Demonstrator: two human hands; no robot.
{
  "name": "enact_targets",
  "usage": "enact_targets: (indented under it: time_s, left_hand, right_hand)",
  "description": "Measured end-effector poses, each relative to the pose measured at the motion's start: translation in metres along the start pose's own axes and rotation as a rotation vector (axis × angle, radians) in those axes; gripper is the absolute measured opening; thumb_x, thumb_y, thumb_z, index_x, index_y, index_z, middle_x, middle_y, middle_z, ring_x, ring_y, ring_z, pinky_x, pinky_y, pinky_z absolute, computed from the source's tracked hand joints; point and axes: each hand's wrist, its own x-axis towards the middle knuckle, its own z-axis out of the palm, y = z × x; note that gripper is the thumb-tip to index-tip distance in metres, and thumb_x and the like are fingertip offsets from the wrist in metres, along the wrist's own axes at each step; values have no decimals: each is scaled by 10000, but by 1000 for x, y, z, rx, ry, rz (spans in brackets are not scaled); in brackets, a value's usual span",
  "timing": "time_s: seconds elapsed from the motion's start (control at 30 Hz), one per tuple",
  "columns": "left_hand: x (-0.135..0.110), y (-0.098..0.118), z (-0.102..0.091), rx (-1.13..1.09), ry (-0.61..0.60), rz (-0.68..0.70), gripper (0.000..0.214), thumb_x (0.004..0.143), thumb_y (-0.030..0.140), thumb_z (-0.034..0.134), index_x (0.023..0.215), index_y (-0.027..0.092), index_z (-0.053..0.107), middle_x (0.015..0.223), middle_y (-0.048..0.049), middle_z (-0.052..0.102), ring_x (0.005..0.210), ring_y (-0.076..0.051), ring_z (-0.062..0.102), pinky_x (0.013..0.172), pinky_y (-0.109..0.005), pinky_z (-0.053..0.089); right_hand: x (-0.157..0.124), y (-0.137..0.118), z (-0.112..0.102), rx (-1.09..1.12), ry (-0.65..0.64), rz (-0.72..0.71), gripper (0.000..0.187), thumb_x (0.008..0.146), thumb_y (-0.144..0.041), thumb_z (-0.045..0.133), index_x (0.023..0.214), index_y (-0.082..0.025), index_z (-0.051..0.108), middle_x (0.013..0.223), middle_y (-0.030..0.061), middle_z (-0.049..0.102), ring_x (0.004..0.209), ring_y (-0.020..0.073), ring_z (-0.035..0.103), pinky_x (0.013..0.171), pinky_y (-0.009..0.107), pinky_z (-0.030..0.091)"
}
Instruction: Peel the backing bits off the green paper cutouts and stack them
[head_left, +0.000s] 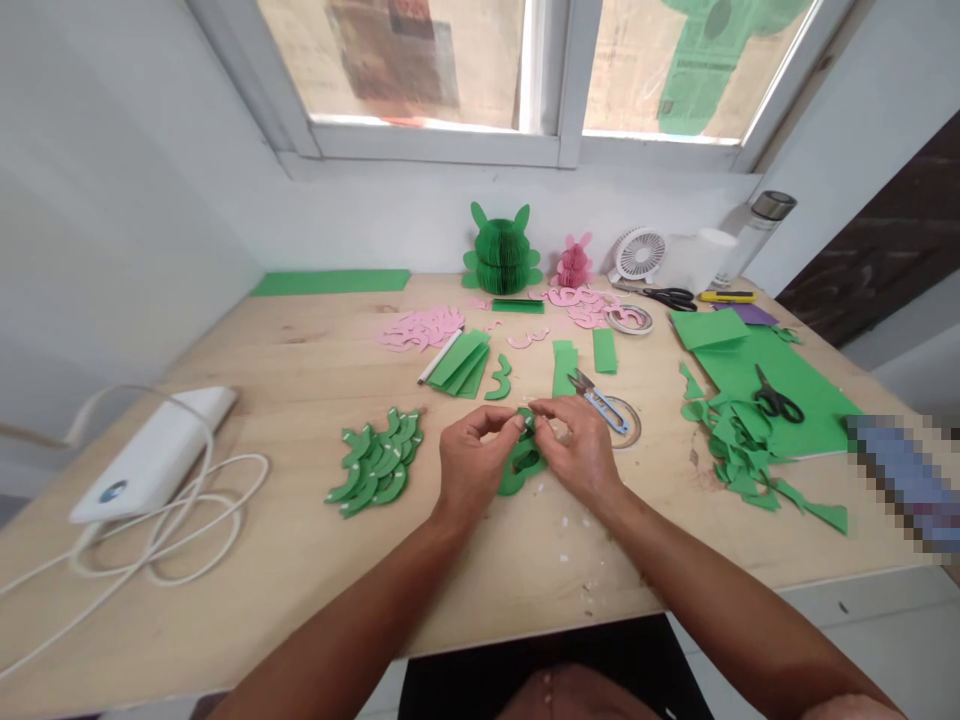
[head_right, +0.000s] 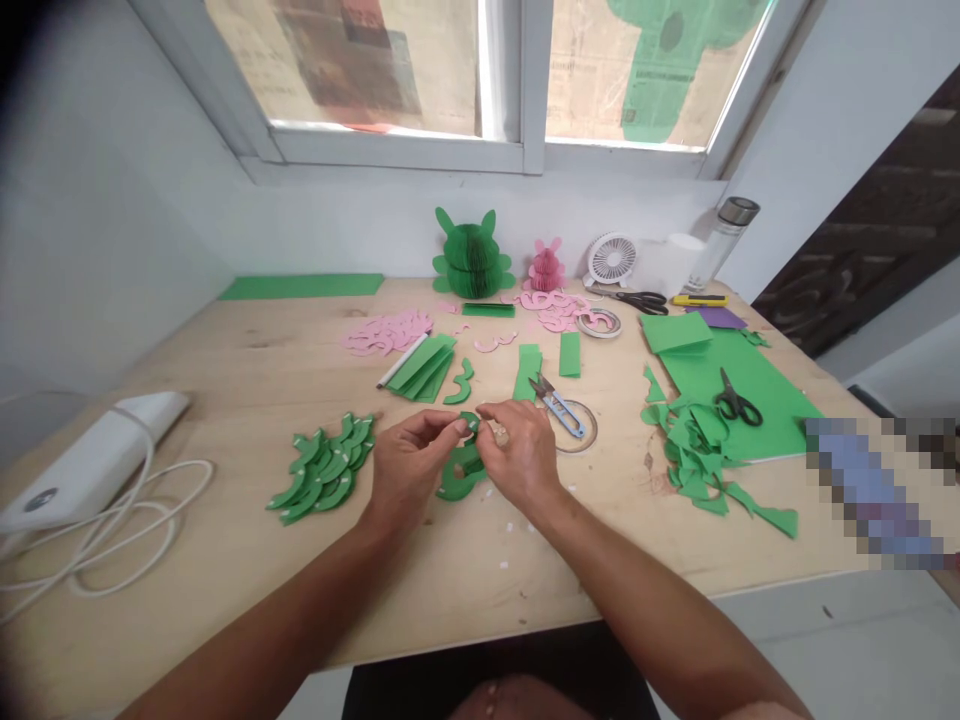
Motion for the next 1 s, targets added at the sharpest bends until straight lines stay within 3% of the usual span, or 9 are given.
enact_targets:
  time_s: [0.13,0.27,0.53,1.0]
  left_hand:
    - [0,3,0,-52,37,-14,151,648,291,674,694,147,673,645,-19,663,578,-130,581,540,-227,465]
    - [0,4,1,-72,48,-41,168,634,291,683,700,137,683,653,-28,666,580,-134,578,527,-226,468]
    - [0,5,0,-62,32,-37,157,615,282,697,693,146,708,687,-44,701,632,-160,620,605,-255,499]
    - [-6,4,1,29,18,30,139,655,277,675,720,159,711,717,-33,713,690,-174,644,683,-271,508]
  right_hand:
    - [0,-3,-3,-63,75,-74,96,775,-165,525,824,-190,604,786,43,640,779,198,561,727,339,420]
    - [-2,-5,-2,-119,30,-166,88,803,-172,517,758,-195,589,737,34,636,744,190,557,712,336,394]
    - [-3,-4,0,-155,4,-152,96,812,-208,532,763,-200,614,743,43,651,743,195,557,719,343,374]
    - [-5,-5,3,-215,79,-166,109,776,-169,532,674,-201,552,663,30,605,688,186,526,686,330,368]
